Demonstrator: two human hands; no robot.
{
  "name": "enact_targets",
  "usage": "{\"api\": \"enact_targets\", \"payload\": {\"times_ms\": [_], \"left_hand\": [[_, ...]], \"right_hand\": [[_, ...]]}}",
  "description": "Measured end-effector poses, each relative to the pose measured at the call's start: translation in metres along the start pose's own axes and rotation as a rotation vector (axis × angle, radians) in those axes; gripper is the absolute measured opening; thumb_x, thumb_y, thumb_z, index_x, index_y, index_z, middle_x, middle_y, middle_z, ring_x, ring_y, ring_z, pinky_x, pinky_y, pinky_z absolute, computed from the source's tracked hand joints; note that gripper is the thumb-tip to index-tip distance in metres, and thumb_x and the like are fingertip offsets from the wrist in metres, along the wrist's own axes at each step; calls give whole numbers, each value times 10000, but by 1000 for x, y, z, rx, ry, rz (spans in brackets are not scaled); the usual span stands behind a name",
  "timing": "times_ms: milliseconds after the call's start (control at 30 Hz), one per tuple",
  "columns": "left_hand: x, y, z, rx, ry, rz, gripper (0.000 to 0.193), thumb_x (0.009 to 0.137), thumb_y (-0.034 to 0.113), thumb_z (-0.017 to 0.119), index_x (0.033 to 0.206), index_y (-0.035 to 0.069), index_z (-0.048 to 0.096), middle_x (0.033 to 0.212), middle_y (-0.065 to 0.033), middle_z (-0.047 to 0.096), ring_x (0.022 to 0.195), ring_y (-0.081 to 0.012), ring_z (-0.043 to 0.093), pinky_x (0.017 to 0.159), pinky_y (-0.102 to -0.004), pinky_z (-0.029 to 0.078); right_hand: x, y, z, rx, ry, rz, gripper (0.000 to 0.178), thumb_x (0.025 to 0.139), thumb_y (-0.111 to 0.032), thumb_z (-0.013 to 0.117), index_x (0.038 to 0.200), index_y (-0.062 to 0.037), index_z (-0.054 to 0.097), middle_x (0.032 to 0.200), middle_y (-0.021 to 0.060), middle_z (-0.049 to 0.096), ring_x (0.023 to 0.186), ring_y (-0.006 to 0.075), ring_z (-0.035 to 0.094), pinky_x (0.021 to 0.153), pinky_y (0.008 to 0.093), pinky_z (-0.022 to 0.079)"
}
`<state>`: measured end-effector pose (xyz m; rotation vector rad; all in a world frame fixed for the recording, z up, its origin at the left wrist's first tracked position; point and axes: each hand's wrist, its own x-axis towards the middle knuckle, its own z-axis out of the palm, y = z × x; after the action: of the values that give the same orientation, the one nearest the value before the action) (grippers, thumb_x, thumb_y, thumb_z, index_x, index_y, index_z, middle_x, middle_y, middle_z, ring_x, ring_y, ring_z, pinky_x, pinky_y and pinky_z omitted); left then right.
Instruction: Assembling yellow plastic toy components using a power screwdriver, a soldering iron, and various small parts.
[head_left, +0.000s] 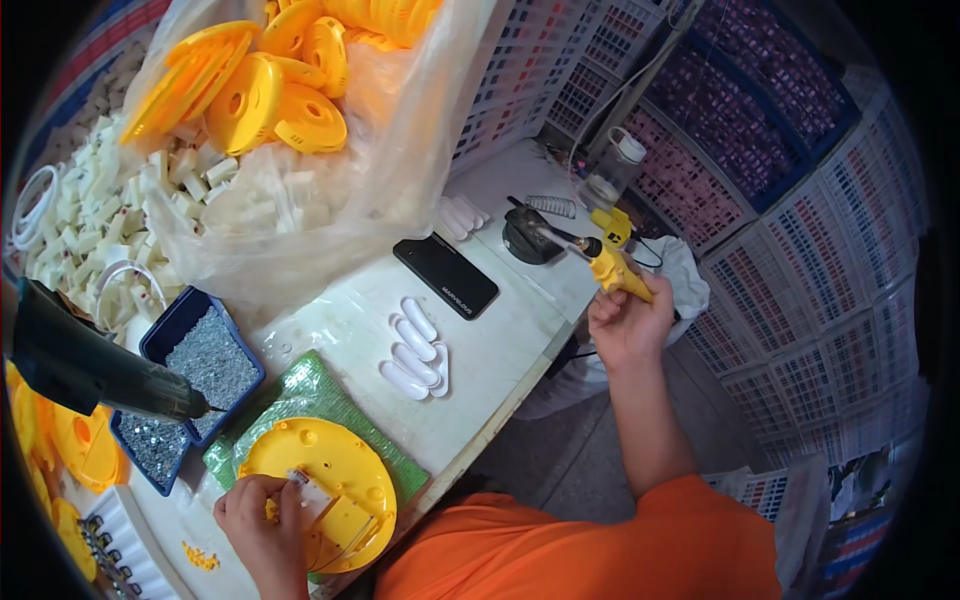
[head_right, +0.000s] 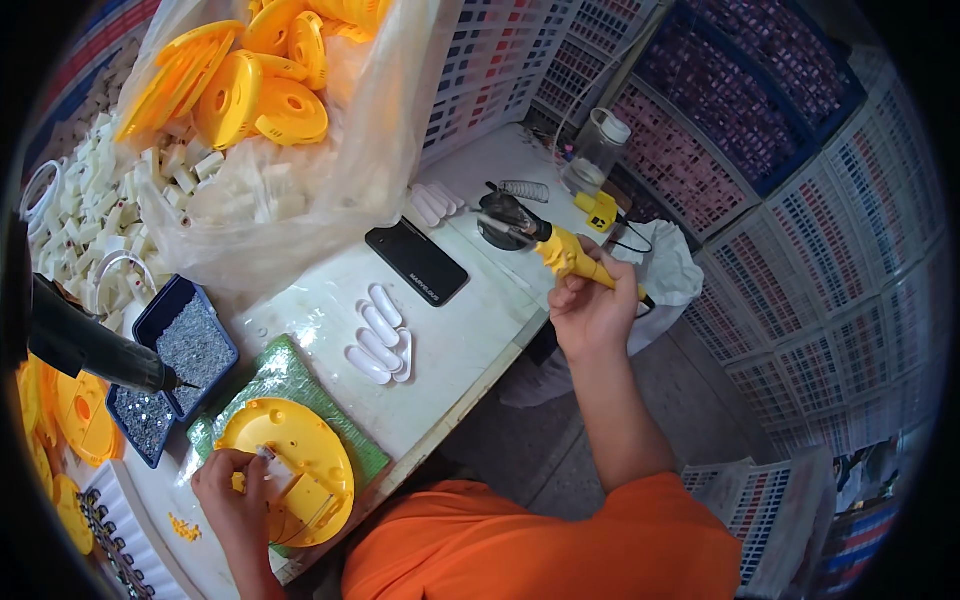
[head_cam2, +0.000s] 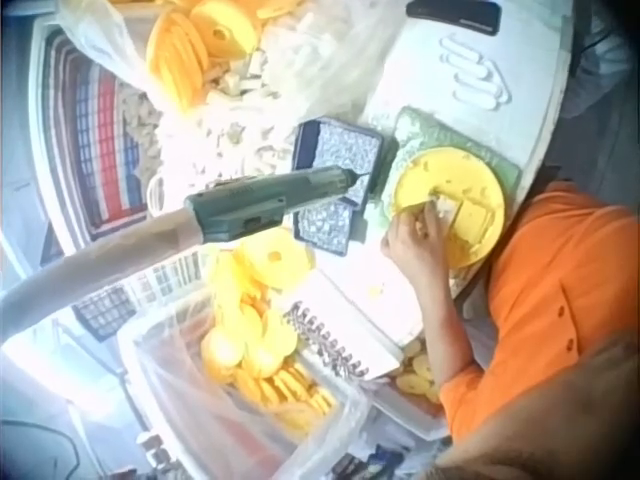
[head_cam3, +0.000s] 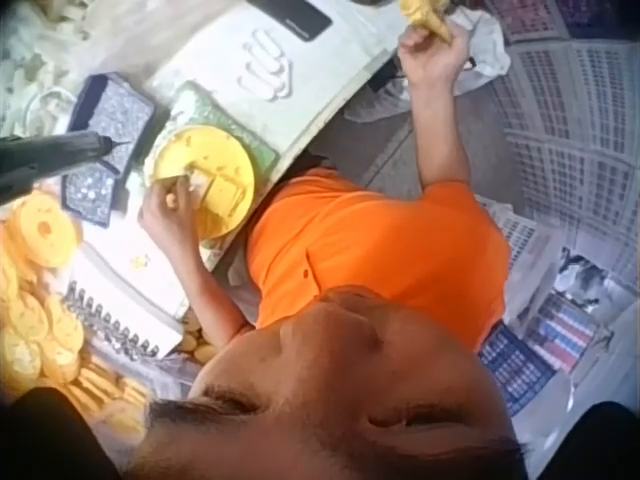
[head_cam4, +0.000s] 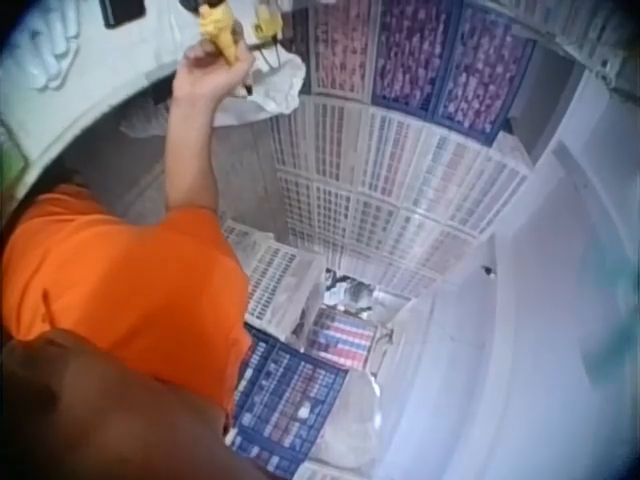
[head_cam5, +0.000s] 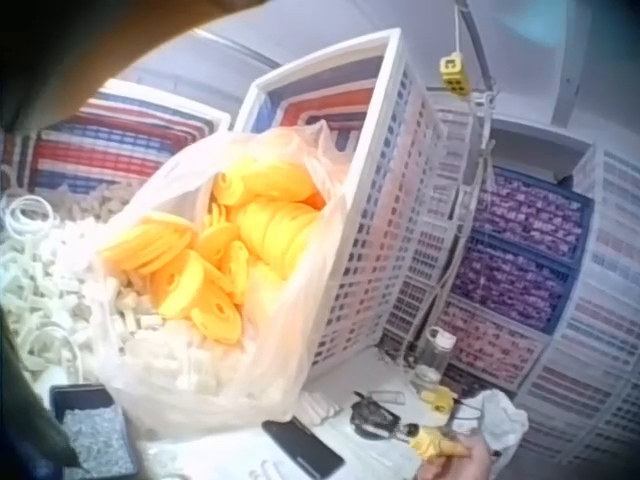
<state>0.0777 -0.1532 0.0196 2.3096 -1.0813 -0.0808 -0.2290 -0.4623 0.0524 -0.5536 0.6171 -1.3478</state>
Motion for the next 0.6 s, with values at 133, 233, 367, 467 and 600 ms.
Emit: {"api": "enact_targets", "payload": {"times_ms": [133,233,367,467,600], "left_hand": [[0,-4,5,-29,-16,21,125,806,50,765,815,39,641,820,-69,652,862,-272,621,922,-402,387],[1,-2,-7,-9,-55,46,120,804,58,769,879,52,675,913,-76,688,915,-285,631,977,-424,381],[2,25,-25,13,133,126,189,782,4,772,943,21,675,1011,-134,663,956,-329,640,957,-421,447],[1,51,-25,-428,39,212,165,801,-26,750,948,1,680,987,-133,659,859,-245,652,780,-330,499],[7,80,-4,-769,-193,150,126,884,-4,732,1002,4,690,957,-82,661,753,-129,616,685,-251,490]], "right_hand": [[-20,12,-2,-324,-243,-300,471,929,-307,529,1264,22,560,1009,114,662,747,146,598,629,296,506],[-35,24,7,-428,-337,-389,517,895,-315,563,1241,69,566,962,134,660,766,238,651,683,359,541],[-55,43,1,-509,-481,-355,531,925,-357,547,1283,35,527,1091,175,669,870,246,670,699,346,552],[-74,64,-5,-466,-487,-344,525,925,-356,557,1279,31,528,1121,184,655,927,259,666,795,378,564],[-91,79,-2,-504,-613,-433,504,930,-362,570,1247,28,528,1136,215,632,968,285,637,885,414,528]]}}
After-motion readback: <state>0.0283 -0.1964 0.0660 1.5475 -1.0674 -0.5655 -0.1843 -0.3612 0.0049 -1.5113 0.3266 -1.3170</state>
